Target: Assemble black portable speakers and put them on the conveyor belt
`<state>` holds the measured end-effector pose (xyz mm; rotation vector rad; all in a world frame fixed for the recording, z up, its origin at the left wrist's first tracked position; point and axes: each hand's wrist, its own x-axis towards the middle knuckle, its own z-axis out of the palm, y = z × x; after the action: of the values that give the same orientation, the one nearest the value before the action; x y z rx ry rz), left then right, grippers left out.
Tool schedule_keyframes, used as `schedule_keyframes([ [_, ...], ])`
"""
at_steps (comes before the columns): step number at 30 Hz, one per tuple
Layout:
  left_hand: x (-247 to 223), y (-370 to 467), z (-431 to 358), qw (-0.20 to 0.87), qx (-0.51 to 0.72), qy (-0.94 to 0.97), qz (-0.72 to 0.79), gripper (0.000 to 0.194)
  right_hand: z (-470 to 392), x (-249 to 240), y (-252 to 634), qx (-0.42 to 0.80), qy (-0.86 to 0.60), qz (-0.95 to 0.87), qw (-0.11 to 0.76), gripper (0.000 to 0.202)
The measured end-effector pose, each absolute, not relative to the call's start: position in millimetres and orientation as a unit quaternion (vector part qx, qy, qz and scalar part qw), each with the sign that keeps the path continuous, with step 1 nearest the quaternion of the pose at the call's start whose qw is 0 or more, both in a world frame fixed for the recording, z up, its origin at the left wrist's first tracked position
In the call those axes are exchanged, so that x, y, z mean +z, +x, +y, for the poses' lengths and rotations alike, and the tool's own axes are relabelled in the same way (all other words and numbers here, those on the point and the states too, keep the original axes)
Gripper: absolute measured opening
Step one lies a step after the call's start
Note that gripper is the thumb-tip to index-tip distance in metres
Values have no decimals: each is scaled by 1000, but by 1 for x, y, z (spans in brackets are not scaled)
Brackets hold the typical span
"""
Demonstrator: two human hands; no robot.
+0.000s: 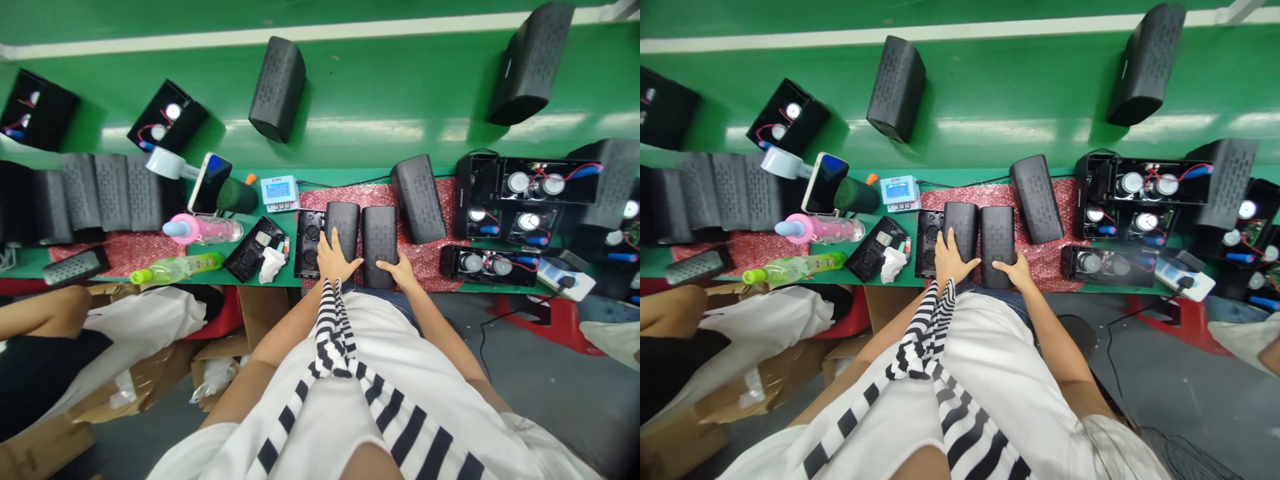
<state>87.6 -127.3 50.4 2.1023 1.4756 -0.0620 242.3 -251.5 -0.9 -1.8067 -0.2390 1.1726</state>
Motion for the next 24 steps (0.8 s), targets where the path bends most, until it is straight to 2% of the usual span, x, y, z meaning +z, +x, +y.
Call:
schedule_keyframes([
  [2, 51, 85, -122, 300, -14, 778, 552, 119, -256, 5, 242, 407, -791, -127, 438, 78],
  [5, 51, 78, -111, 349, -7, 742, 573, 126, -258, 19, 235, 298, -879, -169, 332, 88],
  [8, 46, 66, -95, 401, 5, 699, 593, 133, -254, 29, 228, 284, -905, -198, 248, 94],
  [11, 36, 49, -81, 442, 40, 691, 571, 134, -250, 31, 227, 328, -885, -203, 259, 99],
  [14, 29, 37, -80, 489, 92, 679, 540, 126, -252, 32, 228, 370, -852, -217, 299, 115],
  [18, 28, 35, -105, 585, 148, 594, 532, 119, -252, 39, 218, 373, -849, -250, 277, 131],
  [21, 26, 36, -121, 653, 160, 521, 526, 121, -250, 39, 211, 360, -858, -246, 269, 130],
  [24, 21, 32, -121, 695, 144, 476, 520, 121, -249, 29, 215, 377, -836, -218, 332, 113],
])
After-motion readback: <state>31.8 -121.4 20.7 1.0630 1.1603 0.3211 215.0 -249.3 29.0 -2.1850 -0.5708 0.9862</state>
